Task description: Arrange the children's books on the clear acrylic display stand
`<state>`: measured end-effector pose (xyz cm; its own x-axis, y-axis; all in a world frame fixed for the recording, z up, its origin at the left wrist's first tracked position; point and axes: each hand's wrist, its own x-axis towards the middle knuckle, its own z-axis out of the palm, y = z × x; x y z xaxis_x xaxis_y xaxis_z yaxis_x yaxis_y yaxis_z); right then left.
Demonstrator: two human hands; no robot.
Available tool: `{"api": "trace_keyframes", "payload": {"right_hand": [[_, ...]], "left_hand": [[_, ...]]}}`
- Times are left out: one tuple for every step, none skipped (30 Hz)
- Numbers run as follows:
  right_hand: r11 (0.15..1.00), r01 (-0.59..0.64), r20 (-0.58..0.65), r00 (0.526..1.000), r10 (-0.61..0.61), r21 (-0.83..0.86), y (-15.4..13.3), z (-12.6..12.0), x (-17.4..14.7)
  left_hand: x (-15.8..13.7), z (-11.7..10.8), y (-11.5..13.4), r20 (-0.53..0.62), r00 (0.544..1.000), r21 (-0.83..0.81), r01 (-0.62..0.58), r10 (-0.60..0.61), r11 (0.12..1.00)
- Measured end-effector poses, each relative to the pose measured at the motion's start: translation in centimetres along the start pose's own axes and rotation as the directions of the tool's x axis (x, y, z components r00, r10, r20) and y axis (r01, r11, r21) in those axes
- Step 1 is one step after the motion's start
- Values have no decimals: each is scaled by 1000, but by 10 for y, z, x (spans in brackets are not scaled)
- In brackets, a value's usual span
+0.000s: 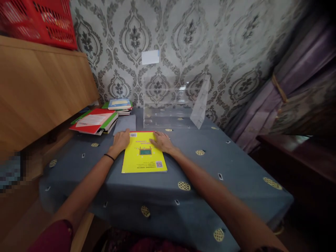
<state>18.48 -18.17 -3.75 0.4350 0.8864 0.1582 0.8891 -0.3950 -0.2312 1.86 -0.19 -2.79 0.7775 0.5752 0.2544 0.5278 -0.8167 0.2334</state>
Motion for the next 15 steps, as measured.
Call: {"api": "trace_keyframes", "payload": {"right_hand": [[1000,0,3,1000,0,2,0,0,0],[1000,-1,5,1000,1,2,1,0,1],[1000,-1,7,1000,1,2,1,0,1],[1000,-1,7,1000,1,1,1,0,0],[1000,0,6,1000,0,-2,1,0,0],[1000,4,3,1000,-4,-5,1,-1,-1],[1000,11,-1,1000,-11,-9,1,-2,-3],[1000,21,-5,1000,-21,-16,1,-3,-4],[999,33,-10,999,-34,-24,0,-4,-6],[998,50,-16,999,-51,-32,-1,-6,-7],[997,73,-21,997,-73,-40,-4,-7,-7],[994,103,-21,994,-104,-46,-8,-7,-5],[989,142,-15,990,-143,-48,-14,-7,-2],[981,187,-3,982,-188,-45,-20,-6,3],[971,234,13,972,-234,-38,-28,-4,9]], "left_hand": [[0,1,-1,-1,1000,-5,13,-13,1000],[1,1,-2,-1,1000,-17,19,-19,1000],[1,2,-3,0,1000,-34,18,-18,999],[2,2,-4,0,1000,-56,12,-12,998],[3,2,-6,0,1000,-83,3,-3,997],[5,1,-8,-2,1000,-113,-9,9,993],[7,1,-11,-5,1000,-145,-21,20,989],[9,0,-14,-7,1000,-177,-31,31,984],[11,-1,-17,-8,999,-207,-39,38,977],[14,-2,-20,-8,999,-237,-45,44,970],[15,-3,-23,-7,999,-265,-47,47,963],[17,-3,-27,-5,999,-291,-49,49,956],[19,-3,-29,-5,999,-314,-49,50,948],[20,-2,-32,-5,999,-335,-50,51,941],[20,-2,-34,-7,999,-352,-51,52,935]]}}
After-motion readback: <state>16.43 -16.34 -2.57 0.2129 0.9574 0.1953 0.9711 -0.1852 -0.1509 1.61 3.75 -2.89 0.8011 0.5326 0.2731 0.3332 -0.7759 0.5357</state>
